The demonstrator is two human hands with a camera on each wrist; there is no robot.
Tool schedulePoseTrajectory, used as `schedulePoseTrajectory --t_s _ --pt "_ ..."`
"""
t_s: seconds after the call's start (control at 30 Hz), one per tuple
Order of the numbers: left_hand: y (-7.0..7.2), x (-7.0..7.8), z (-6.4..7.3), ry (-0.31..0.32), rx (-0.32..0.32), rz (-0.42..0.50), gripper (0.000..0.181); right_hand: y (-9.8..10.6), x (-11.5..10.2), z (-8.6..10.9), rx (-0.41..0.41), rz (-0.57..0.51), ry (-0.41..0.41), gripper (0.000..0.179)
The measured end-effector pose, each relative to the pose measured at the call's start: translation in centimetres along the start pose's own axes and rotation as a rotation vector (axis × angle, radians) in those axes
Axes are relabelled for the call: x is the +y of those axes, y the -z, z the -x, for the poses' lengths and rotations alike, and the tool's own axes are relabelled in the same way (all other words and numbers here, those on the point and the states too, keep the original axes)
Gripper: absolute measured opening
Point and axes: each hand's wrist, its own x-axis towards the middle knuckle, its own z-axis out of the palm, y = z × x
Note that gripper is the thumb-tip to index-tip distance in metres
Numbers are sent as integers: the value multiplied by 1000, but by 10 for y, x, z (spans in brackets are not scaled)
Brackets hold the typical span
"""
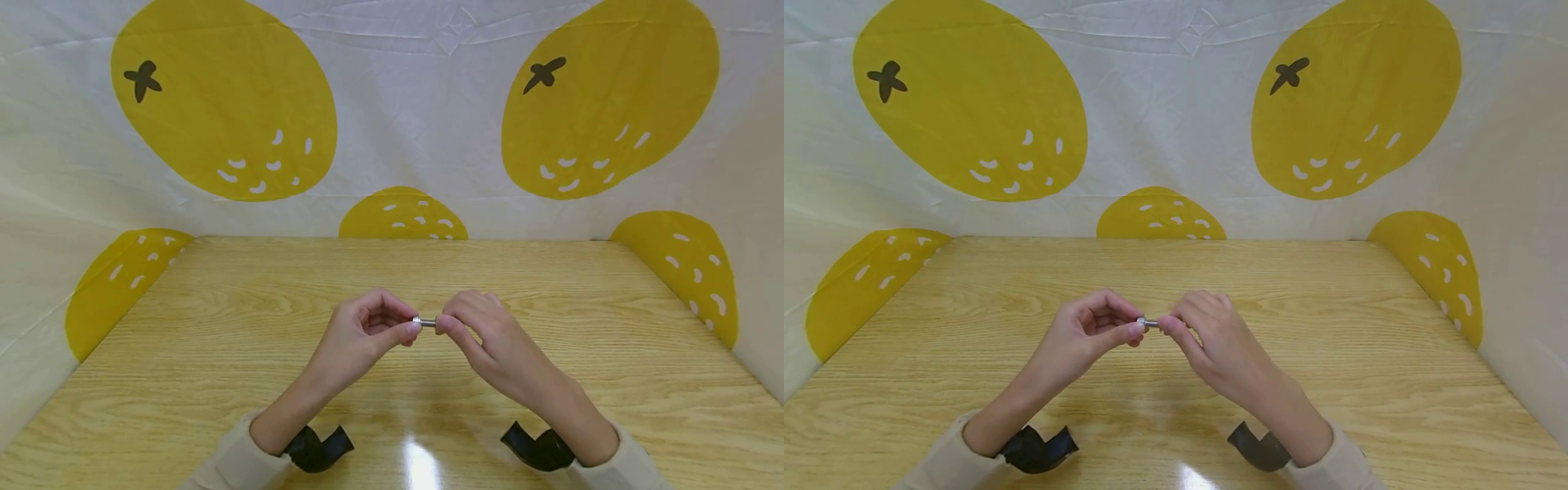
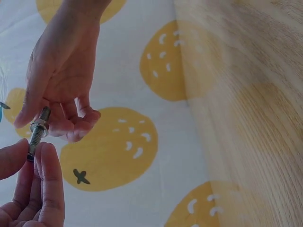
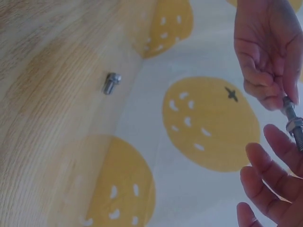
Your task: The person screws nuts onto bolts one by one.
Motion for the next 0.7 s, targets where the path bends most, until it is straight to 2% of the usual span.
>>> schedulePoseTrajectory --t_s 0.07,0.17,0.27,0.47,0.7 --pt "0 -1 -1 -1 1 -8 17 0 0 1 5 12 -16 5" --pt "0 -3 -1 -10 3 -21 19 1 -1 2 10 19 -23 22" --pt "1 -3 -1 -11 4 -21 19 2 -2 1 24 25 20 30" --pt "0 -4 -2 2 7 -15 19 2 -2 -1 40 19 71 24" --pt "0 -2 -1 13 13 -10 17 3 -3 0 9 7 39 16"
